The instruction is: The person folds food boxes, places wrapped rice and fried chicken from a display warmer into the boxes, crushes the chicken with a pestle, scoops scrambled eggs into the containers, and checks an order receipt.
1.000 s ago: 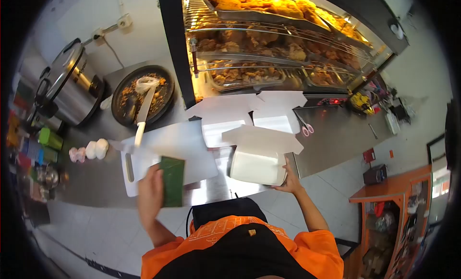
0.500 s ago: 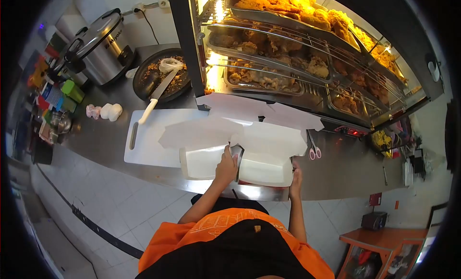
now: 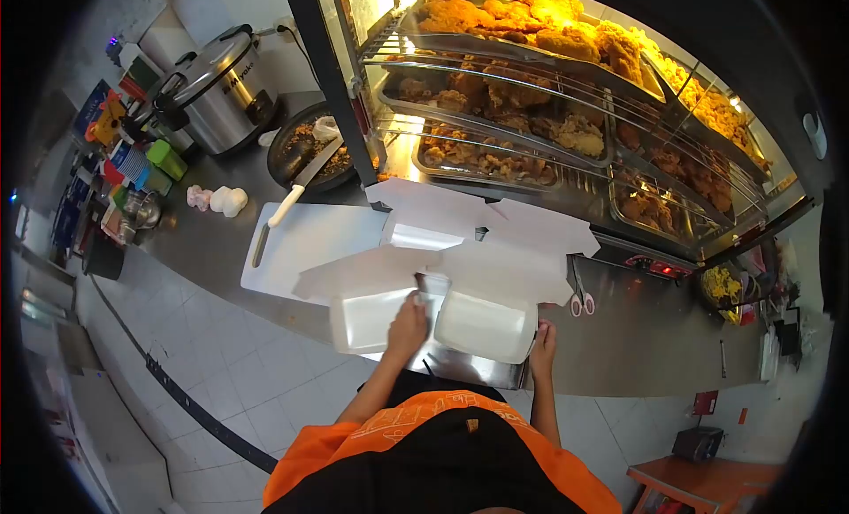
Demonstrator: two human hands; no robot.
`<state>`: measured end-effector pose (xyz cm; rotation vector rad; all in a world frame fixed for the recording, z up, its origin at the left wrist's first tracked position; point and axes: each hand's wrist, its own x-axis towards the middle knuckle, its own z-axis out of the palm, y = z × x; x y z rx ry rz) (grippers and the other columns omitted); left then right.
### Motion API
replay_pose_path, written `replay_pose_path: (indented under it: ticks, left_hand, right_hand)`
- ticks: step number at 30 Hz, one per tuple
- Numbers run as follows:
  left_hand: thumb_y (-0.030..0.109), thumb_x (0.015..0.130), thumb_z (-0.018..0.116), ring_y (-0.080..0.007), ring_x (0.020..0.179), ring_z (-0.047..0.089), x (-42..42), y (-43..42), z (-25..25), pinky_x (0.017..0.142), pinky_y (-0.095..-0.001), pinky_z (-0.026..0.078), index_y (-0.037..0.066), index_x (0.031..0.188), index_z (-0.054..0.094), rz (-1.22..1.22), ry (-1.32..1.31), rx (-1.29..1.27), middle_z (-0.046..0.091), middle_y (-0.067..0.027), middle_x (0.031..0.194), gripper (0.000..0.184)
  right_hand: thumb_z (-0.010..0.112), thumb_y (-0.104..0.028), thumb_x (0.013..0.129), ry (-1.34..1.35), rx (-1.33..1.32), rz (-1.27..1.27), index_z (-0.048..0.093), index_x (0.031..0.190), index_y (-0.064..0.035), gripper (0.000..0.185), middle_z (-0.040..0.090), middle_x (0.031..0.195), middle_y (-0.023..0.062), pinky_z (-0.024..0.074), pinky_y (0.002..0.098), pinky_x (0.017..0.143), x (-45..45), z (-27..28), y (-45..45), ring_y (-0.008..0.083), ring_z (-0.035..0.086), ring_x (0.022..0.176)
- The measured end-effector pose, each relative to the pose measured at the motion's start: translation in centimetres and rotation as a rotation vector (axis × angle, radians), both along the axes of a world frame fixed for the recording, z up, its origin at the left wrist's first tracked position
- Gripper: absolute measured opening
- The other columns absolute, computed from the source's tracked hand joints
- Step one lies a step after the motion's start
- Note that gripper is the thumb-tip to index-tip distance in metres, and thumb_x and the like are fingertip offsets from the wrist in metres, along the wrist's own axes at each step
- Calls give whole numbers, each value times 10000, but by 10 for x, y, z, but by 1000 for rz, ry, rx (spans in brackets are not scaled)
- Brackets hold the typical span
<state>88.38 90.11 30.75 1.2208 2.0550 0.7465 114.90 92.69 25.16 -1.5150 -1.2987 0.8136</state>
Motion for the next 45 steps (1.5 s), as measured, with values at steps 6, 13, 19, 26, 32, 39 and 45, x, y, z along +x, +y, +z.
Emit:
replay_pose_path:
  ticks: [6,13,19,26,32,39,45]
  left_hand:
    - [433,857,338,-383,837,542,46,21,-12,722,-458,425,83,1142,381,-140,65,-8,535,-200,955,453]
    - [317,872,342,-390,756,547,56,32,-17,639,-467,439,73,1055,392,-272,153,-24,545,-194,877,309]
    - [302,858,356,-387,795,541,54,50,-43,690,-469,426,55,1011,407,-212,60,97,553,-202,886,294]
    - [443,834,419,-322,1080,435,11,47,-17,917,-347,333,30,1303,206,-601,-213,-11,380,-207,1237,660]
    - [381,850,444,-195,1050,479,-156,8,105,862,-291,377,93,1311,248,-739,-939,55,452,-100,1193,577]
    - [45,736,533,-196,911,533,-448,14,15,761,-305,432,89,1105,430,222,-396,413,514,-86,1052,386]
    - [-19,542,611,-337,1114,378,-621,60,-26,863,-437,375,202,1147,410,305,503,248,371,-122,1226,675]
  right_hand:
    - [393,-248,891,104,-20,-44,459,961,11,277,506,807,69,386,256,684,-9,-11,22,117,458,748]
    - [435,-273,871,-90,-86,-64,513,914,25,311,525,788,81,385,284,628,9,-45,41,152,474,701]
    - [466,-289,851,113,-174,-50,514,1027,49,384,566,936,136,381,287,788,20,-8,49,193,508,895]
    - [472,-192,847,272,314,-191,301,1179,4,421,378,1191,196,441,344,758,48,-18,54,240,488,984]
    - [463,-125,835,-396,951,-480,304,1128,-13,352,404,1141,202,362,362,864,-46,106,18,280,464,986]
    - [492,-182,804,262,846,347,343,986,-59,266,460,941,146,366,358,797,-318,133,-2,246,462,888]
    - [661,-50,648,39,428,1037,321,1165,-29,619,392,1096,133,396,326,762,-601,76,32,248,410,1012]
